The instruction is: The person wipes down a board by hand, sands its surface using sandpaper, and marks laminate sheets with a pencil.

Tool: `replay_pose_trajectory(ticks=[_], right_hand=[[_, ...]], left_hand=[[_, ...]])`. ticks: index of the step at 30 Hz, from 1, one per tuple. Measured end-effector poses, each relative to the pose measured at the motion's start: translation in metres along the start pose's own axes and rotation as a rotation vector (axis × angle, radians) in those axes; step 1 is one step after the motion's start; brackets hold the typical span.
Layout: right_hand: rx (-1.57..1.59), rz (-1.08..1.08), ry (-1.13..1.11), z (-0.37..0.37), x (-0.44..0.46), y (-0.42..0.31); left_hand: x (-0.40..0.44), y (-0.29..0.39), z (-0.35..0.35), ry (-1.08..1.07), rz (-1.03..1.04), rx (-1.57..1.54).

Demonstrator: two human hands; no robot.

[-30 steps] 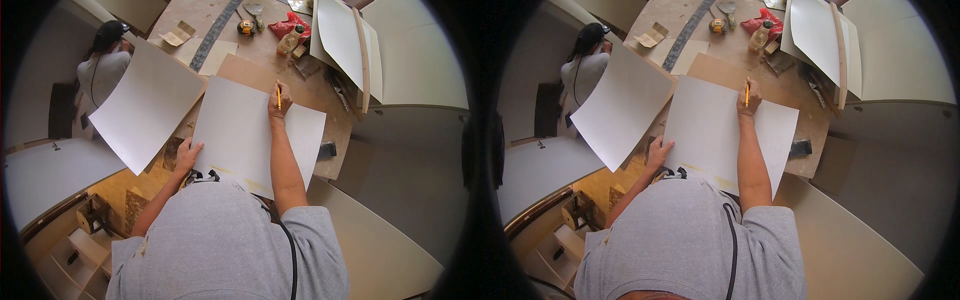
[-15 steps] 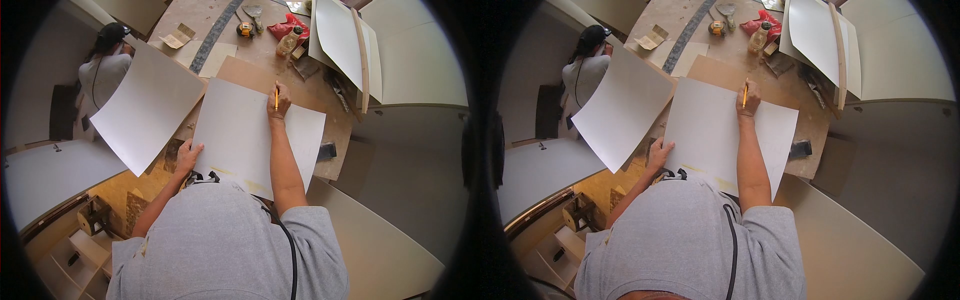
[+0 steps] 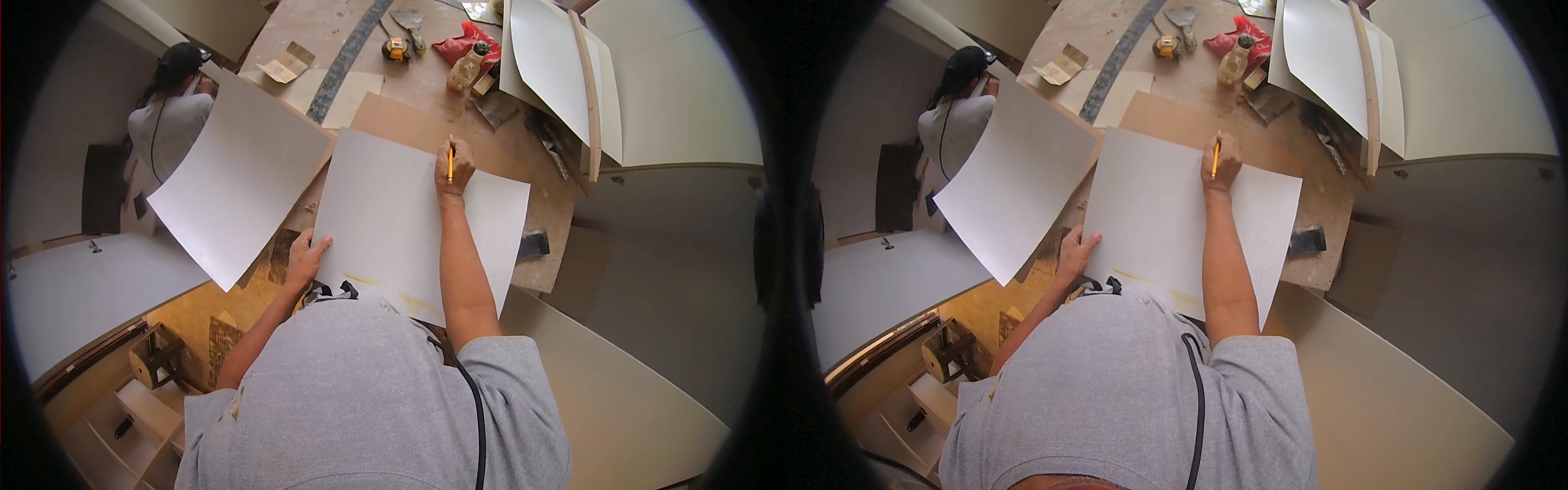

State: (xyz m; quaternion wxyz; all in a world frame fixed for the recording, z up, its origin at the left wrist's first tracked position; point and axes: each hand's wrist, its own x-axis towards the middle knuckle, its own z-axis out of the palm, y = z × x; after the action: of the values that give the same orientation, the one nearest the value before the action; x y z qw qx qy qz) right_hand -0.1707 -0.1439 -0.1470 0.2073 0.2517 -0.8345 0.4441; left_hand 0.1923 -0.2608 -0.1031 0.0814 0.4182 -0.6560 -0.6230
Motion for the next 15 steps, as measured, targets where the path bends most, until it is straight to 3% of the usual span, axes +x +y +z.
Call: replay_pose_trajectory(ticks=[11,14,15], right_hand=[[0.072,-0.05,-0.013,0.003,0.001,0.0],[0.087,0.123,-0.002,0.002,-0.002,0.008],[0.264,0.318,0.028,-0.005,0.003,0.005]], left_hand=[[0.004,-0.01,0.0,-0.022,-0.002,-0.059],[0.001,-0.008,0.0,-0.014,-0.009,-0.07],[0.002,-0.009,0.001,-0.009,0.001,-0.071]])
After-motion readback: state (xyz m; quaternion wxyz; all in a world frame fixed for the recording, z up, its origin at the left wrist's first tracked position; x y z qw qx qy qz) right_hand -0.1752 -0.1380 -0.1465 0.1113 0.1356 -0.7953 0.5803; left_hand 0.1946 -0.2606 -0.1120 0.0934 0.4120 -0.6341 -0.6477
